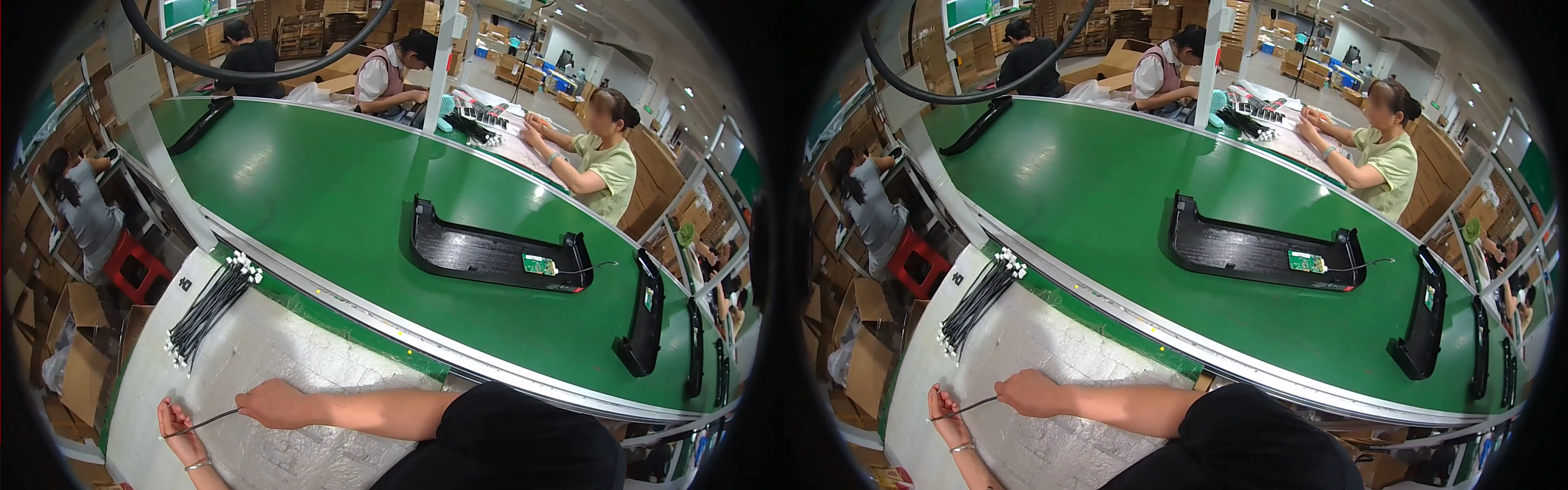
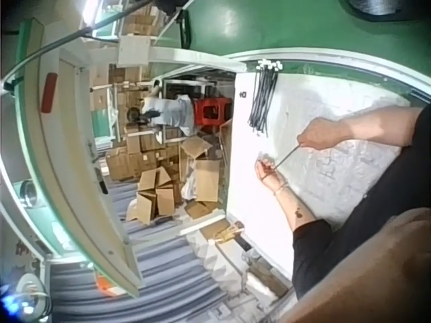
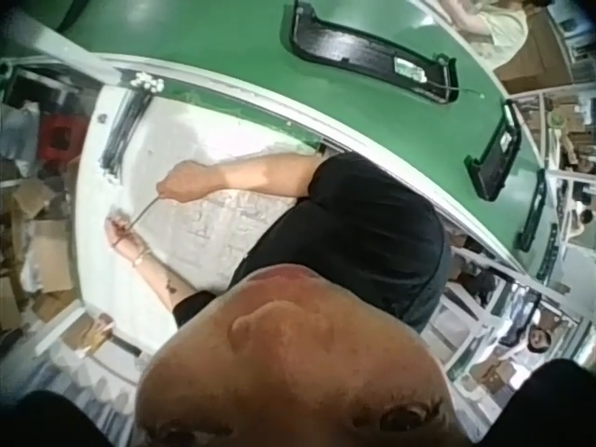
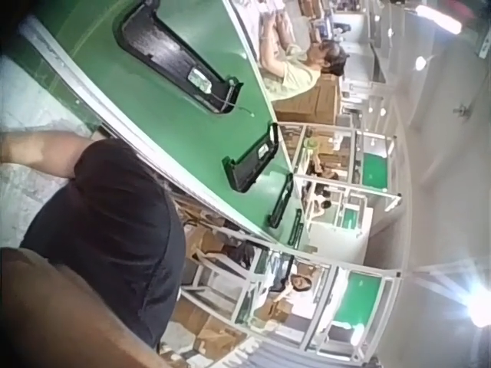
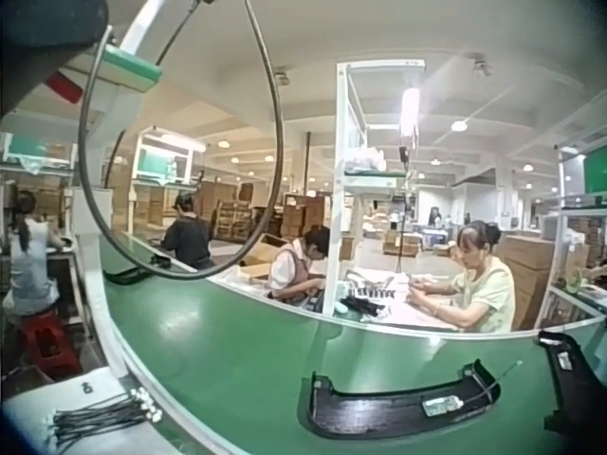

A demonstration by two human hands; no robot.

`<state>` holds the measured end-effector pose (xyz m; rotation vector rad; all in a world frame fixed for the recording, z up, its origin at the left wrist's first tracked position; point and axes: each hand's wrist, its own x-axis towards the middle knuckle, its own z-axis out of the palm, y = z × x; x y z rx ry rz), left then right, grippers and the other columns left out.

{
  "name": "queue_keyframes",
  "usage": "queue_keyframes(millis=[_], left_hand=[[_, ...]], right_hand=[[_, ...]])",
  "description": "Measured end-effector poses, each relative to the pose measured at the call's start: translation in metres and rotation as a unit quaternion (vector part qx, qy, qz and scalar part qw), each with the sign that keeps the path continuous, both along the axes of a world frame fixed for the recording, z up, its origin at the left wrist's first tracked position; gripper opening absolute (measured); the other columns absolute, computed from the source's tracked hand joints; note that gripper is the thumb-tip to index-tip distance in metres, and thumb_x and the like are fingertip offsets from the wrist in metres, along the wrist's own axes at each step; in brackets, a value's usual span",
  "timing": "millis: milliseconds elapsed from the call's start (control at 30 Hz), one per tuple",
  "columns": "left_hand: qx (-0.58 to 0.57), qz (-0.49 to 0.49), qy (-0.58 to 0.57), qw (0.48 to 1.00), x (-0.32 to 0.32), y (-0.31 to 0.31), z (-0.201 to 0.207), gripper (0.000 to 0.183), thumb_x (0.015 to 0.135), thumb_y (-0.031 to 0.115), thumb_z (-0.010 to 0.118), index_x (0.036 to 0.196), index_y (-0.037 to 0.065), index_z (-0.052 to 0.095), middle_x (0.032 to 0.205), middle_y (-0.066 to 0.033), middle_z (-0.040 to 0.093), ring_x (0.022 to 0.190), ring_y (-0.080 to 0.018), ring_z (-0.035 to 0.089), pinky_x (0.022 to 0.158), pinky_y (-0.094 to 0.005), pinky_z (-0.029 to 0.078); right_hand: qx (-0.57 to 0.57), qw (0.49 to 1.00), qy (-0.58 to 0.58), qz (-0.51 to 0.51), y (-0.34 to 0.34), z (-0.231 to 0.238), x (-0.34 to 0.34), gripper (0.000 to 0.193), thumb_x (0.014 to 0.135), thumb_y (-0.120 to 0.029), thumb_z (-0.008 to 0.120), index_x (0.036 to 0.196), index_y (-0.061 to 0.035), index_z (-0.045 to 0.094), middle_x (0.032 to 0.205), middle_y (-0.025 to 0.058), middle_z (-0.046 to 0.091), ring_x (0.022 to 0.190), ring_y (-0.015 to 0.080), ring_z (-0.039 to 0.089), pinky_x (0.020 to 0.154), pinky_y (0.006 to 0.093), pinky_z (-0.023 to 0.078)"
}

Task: Assembling electronic components by connecting wire harnesses to circuit boards within plastic housings on an assembly line.

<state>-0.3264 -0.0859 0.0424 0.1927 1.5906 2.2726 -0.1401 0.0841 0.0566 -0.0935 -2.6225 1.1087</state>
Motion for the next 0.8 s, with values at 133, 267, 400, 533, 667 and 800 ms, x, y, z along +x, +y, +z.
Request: queue_keyframes(millis=[133,267,400,533,667,800], left_hand=[[0.016,-0.004,-0.018,1.0,-0.006,-0.004,-0.006,0.021,0.092,0.024,0.051,0.103,0.008,0.058,0.073,0.0047,0.055,0.059,-0.0007,0.046,0.048,-0.0122,0.036],[-0.004,0.004,0.001,1.0,-0.002,0.001,-0.005,0.021,0.092,0.023,0.051,0.105,0.008,0.058,0.074,0.0044,0.055,0.059,-0.0001,0.046,0.049,-0.0114,0.037],[-0.02,0.022,0.011,0.999,0.003,0.002,-0.005,0.021,0.092,0.022,0.051,0.105,0.008,0.058,0.075,0.0044,0.056,0.059,0.0002,0.047,0.049,-0.0106,0.037],[0.062,-0.003,-0.034,0.998,-0.014,-0.012,-0.017,0.017,0.088,0.018,0.057,0.102,0.007,0.056,0.074,0.0052,0.053,0.06,-0.0001,0.046,0.052,-0.0122,0.037],[0.29,-0.032,-0.194,0.937,-0.002,-0.007,0.003,0.027,0.089,0.025,0.054,0.087,-0.001,0.056,0.074,-0.0096,0.058,0.057,-0.0138,0.054,0.045,-0.0203,0.047],[0.203,-0.023,-0.098,0.974,-0.007,-0.009,-0.004,0.024,0.09,0.022,0.053,0.086,-0.001,0.056,0.07,-0.006,0.055,0.054,-0.0121,0.048,0.044,-0.0215,0.044]], right_hand=[[-0.089,0.99,0.084,-0.075,-0.002,0.01,-0.001,0.018,0.088,-0.02,0.049,0.086,-0.0033,0.053,0.067,0.016,0.059,0.064,0.0374,0.058,0.06,0.048,0.044],[-0.049,0.993,0.066,-0.089,0.001,-0.001,-0.002,0.018,0.088,-0.022,0.049,0.086,-0.0051,0.052,0.065,0.0127,0.058,0.063,0.036,0.058,0.056,0.0471,0.045],[-0.01,0.997,0.009,-0.074,0.003,-0.003,0.001,0.017,0.086,-0.022,0.052,0.085,-0.0051,0.053,0.066,0.0135,0.059,0.063,0.0357,0.058,0.057,0.0474,0.045],[-0.031,0.997,0.021,-0.072,-0.002,-0.007,-0.004,0.015,0.085,-0.021,0.052,0.085,-0.006,0.054,0.066,0.0139,0.059,0.065,0.0356,0.059,0.059,0.0472,0.045],[-0.051,0.994,0.022,-0.091,0.002,-0.003,-0.001,0.013,0.084,-0.019,0.053,0.085,-0.0063,0.054,0.067,0.0136,0.059,0.066,0.0352,0.058,0.059,0.0466,0.045],[-0.07,0.989,0.056,-0.121,0.002,-0.004,-0.003,0.011,0.083,-0.018,0.053,0.085,-0.0065,0.054,0.067,0.013,0.059,0.066,0.0345,0.058,0.059,0.0469,0.044]])
